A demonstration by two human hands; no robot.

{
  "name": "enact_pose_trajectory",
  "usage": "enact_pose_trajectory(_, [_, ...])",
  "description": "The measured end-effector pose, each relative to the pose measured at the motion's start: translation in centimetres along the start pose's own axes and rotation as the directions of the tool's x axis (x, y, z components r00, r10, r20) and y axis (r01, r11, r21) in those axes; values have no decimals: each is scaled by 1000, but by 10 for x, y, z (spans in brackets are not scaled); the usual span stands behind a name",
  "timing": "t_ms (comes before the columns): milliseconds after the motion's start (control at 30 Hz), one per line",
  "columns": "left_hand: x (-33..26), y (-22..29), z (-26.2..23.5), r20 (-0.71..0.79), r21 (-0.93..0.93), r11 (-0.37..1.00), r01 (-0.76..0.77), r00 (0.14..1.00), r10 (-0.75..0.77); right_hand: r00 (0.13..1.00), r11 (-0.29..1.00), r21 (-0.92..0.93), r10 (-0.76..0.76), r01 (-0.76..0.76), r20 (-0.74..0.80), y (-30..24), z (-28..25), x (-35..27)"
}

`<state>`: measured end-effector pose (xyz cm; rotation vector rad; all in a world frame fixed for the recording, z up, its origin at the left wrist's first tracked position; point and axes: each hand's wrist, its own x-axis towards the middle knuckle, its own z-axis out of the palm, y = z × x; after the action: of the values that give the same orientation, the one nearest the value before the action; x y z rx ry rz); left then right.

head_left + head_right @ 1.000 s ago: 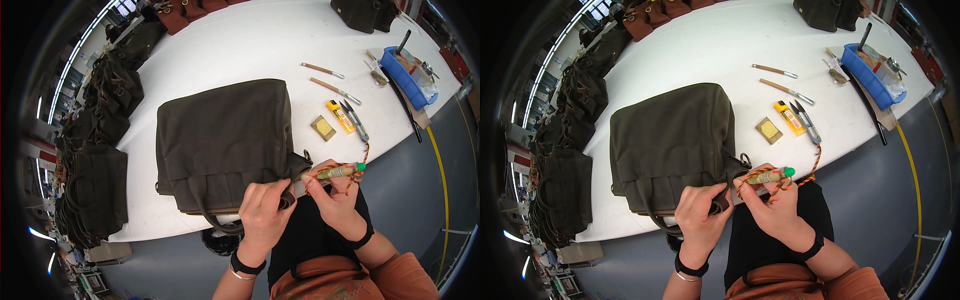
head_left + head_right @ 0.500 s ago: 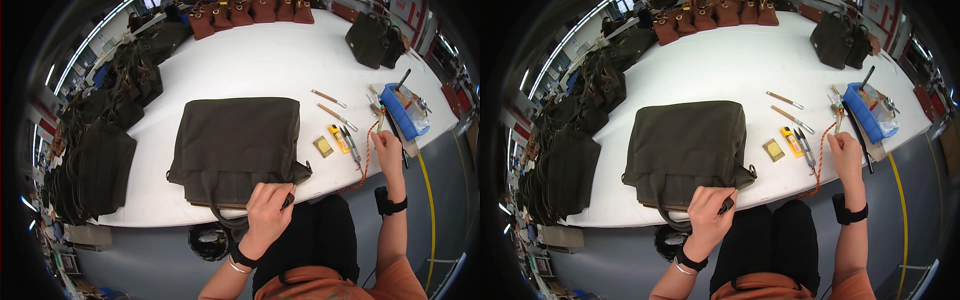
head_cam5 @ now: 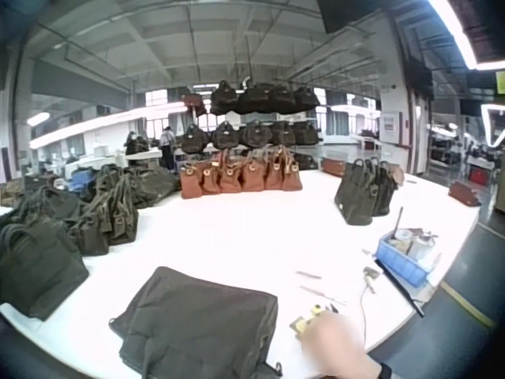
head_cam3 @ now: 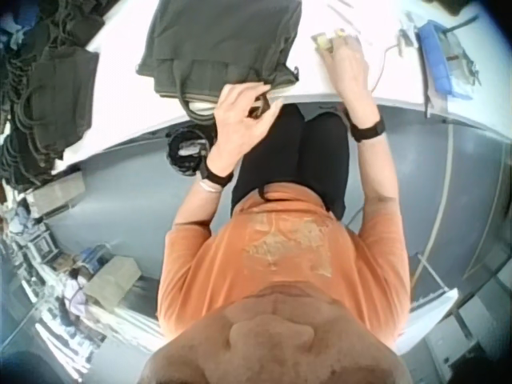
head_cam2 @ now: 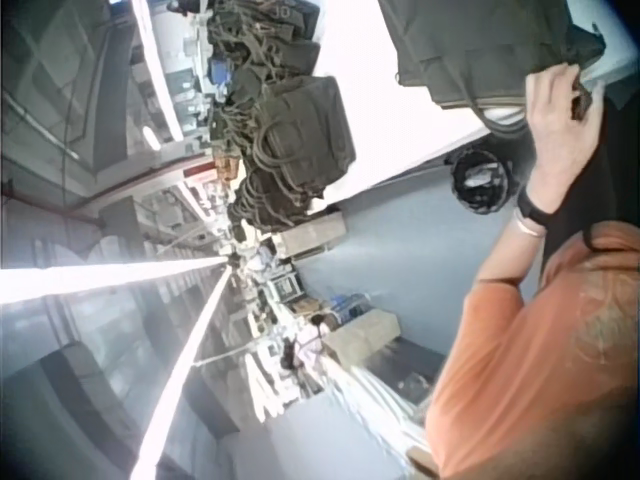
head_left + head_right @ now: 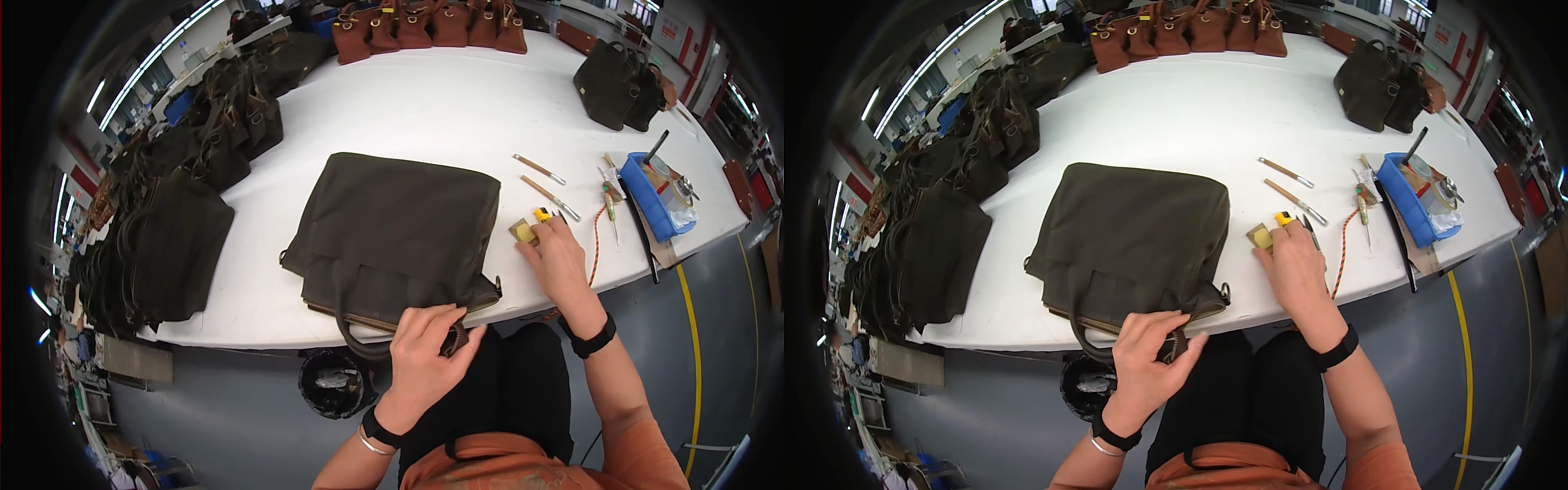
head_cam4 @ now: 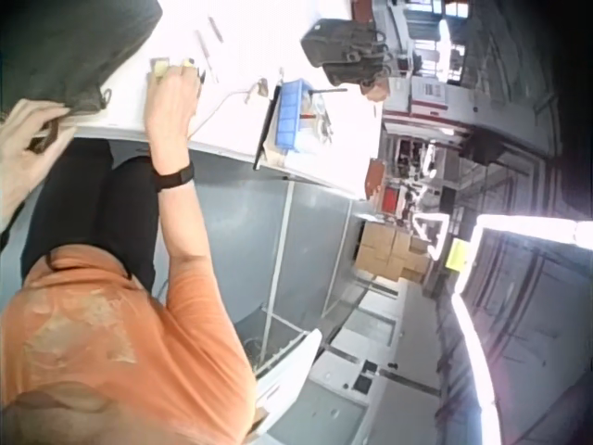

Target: The person applies a small yellow block to the zipper area and corners of a dark green canvas bag. They then inspect the bag's exterior and interior, checking the handles and lining before placing the finished bag on a stack of similar items.

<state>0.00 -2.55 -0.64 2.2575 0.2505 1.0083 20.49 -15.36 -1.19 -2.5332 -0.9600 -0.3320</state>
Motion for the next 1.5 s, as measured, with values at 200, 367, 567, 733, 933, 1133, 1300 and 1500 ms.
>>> enact_pose_trajectory(200, [6,1,-15,75,-242,924,295,955,-285,996,955,295,44,-21,-75,6,-6,-1])
enact_pose_trajectory(367, [2,-7,-2,25,-28,991,132,991,-132,983,812,555,-131,180,-127,-44,-41,-26])
enact_pose_trajectory(567, [-4,-8,2,0,2,998,56,998,-56,909,778,472,-329,414,-255,-68,-28,-25])
enact_pose_trajectory(733, [-5,-11,3,-12,6,999,35,999,-35,851,805,295,-436,514,-294,-59,-27,-21])
enact_pose_trajectory(933, [-7,-13,3,-6,15,999,42,999,-42,873,793,369,-413,484,-258,-67,-46,-25])
enact_pose_trajectory(1133, [-8,-13,5,-18,-10,1000,29,999,-29,872,830,283,-419,480,-251,-54,-39,-13])
enact_pose_trajectory(1300, [-9,-15,5,-11,10,1000,14,1000,-14,852,780,348,-505,520,-140,-76,-43,-18])
enact_pose_trajectory(1500, [-10,-15,4,1,17,1000,1,1000,-1,801,770,332,-595,545,66,-94,-60,-8])
